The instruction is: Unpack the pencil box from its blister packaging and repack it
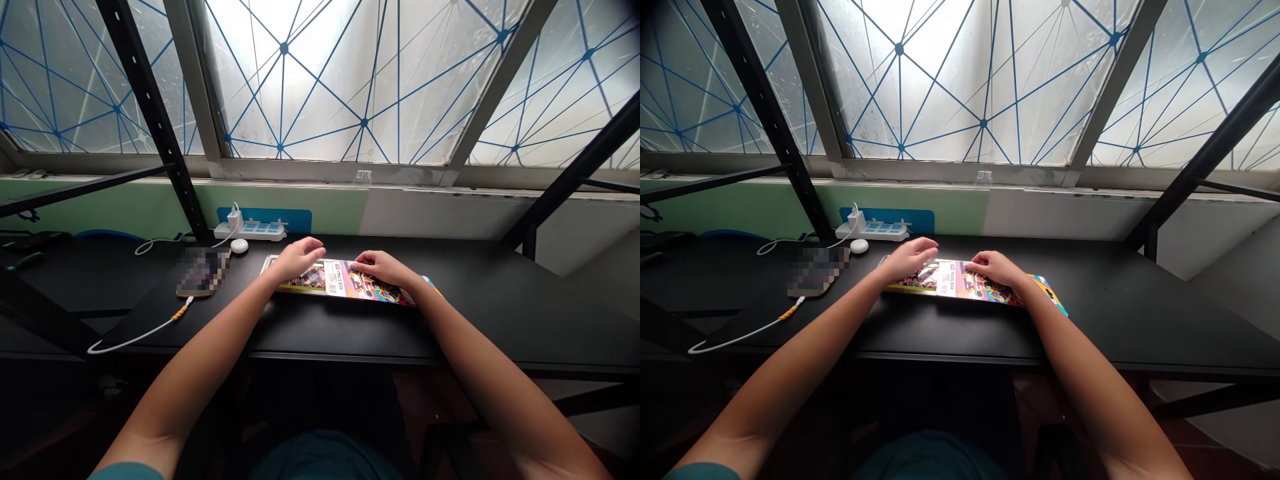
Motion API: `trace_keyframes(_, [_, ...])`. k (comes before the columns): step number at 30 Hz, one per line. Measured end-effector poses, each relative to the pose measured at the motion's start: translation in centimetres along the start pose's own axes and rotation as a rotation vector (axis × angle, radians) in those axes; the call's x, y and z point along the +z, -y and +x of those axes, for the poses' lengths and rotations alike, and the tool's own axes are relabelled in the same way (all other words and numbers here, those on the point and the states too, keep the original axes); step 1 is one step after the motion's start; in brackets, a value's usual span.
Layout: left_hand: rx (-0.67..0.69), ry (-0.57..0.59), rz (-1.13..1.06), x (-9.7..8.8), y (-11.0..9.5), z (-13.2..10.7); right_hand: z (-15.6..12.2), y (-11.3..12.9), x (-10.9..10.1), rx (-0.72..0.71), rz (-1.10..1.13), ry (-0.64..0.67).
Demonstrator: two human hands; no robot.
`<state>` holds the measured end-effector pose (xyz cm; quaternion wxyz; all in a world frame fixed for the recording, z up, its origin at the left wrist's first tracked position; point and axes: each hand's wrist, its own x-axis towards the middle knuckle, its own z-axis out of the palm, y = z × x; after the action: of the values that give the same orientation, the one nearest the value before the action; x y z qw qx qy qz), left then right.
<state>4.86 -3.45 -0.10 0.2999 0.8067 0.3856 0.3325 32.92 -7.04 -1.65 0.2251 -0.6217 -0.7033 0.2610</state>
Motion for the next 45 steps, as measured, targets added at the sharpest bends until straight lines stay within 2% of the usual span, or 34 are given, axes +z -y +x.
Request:
trace_keyframes(5, [-0.088,-0.263,-0.207,-3.5,2.4,0.9,-0.5,-1.3,-1.7,0.028,-0.017,0.016])
trace_keyframes(8, [-0.146,-0.351,-0.321,-3.7,2.6,1.0,-0.8,-1.9,-2.6,0.041,-0.058,0.013])
trace_keyframes(15, [-0.159,-0.305,-0.492,-0.9,1.7,0.9,-0.6,-1.6,-3.1,0.017,-0.165,0.006])
trace_keyframes(20, [-0.182,-0.334,-0.602,-0.7,1.7,0.8,0.7,-0.6,-2.6,0.007,-0.239,0.015])
trace_keyframes(24, [-0.181,-0.352,-0.698,-1.6,1.7,0.9,3.0,1.7,-1.2,-0.015,-0.279,0.065])
trace_keyframes(29, [-0.218,-0.395,-0.753,-4.7,3.6,0.9,5.3,5.3,1.3,-0.039,-0.275,0.131])
trace_keyframes(33, [-0.283,-0.400,-0.775,-6.3,5.5,0.8,4.9,5.6,1.6,-0.047,-0.229,0.172])
trace_keyframes(36, [-0.279,-0.336,-0.795,-6.1,5.9,0.8,4.0,4.0,0.4,-0.030,-0.212,0.162])
trace_keyframes(40, [-0.255,-0.282,-0.805,-4.3,5.2,0.9,3.2,1.7,-1.6,0.025,-0.213,0.124])
trace_keyframes(45, [-0.214,-0.323,-0.789,-1.7,3.5,0.7,3.0,1.3,-2.3,0.059,-0.223,0.115])
